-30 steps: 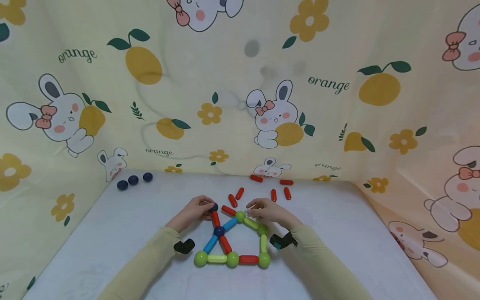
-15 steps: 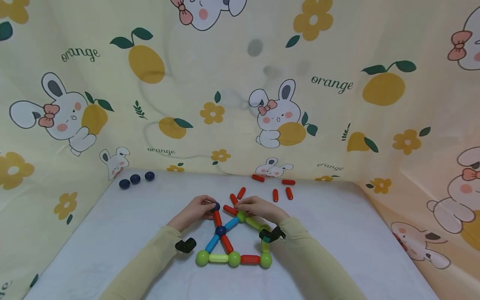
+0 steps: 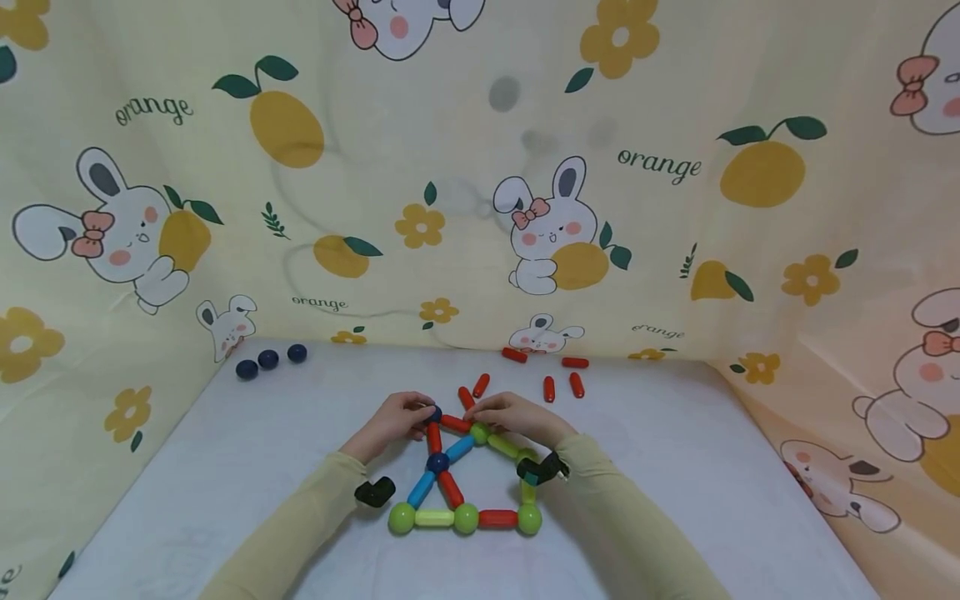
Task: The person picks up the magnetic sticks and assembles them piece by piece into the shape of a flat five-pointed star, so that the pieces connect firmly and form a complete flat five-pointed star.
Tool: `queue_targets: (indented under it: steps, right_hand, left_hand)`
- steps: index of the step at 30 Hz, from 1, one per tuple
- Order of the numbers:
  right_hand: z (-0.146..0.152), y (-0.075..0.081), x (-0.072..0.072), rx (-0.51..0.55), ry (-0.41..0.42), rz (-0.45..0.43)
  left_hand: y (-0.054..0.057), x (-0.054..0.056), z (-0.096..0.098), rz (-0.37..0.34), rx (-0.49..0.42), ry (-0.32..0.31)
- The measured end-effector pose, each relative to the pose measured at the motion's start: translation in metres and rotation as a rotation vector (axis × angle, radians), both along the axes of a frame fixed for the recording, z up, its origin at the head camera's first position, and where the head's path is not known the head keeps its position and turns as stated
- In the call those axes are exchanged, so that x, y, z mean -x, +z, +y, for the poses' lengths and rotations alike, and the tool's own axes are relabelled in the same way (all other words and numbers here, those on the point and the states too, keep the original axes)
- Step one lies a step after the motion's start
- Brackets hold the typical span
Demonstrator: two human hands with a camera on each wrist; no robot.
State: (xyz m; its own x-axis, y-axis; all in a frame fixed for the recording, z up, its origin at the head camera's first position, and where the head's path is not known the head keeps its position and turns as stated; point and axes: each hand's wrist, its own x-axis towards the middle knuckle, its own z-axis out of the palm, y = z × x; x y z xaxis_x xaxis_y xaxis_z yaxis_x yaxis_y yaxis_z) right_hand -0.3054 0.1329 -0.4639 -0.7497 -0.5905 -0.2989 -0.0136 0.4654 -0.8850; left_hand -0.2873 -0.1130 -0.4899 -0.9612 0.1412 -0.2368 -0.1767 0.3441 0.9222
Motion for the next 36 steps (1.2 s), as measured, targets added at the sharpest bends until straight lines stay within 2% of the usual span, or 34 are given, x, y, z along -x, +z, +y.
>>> queue_targets:
  steps: [5,11,20,23,28,36]
  right_hand:
    - [-0.001,-0.001,0.000,-0.011,0.013,0.019]
    - [0.004,0.001,-0.003,-0.003,0.009,0.017]
    - [0.032,0.005,-0.012,0.023,-0.013,-0.021]
    - [0.044,0.003,-0.018,0.012,-0.013,-0.031]
    - [0.065,-0.001,-0.028,-0.025,0.021,-0.032]
    - [0.090,-0.006,-0.039,0.028,0.080,-0.027]
  left_hand:
    - [0.000,0.000,0.000,0.012,0.017,0.002]
    - [0.002,-0.002,0.001,0.003,-0.010,-0.003]
    - [0.004,-0.004,0.001,-0.006,-0.008,0.056]
    - [0.004,-0.005,-0.001,-0.003,-0.004,0.054]
    - [0.001,-0.009,-0.010,0.009,-0.023,-0.015]
    - [0.003,-0.024,-0.031,-0.019,-0.149,-0.217]
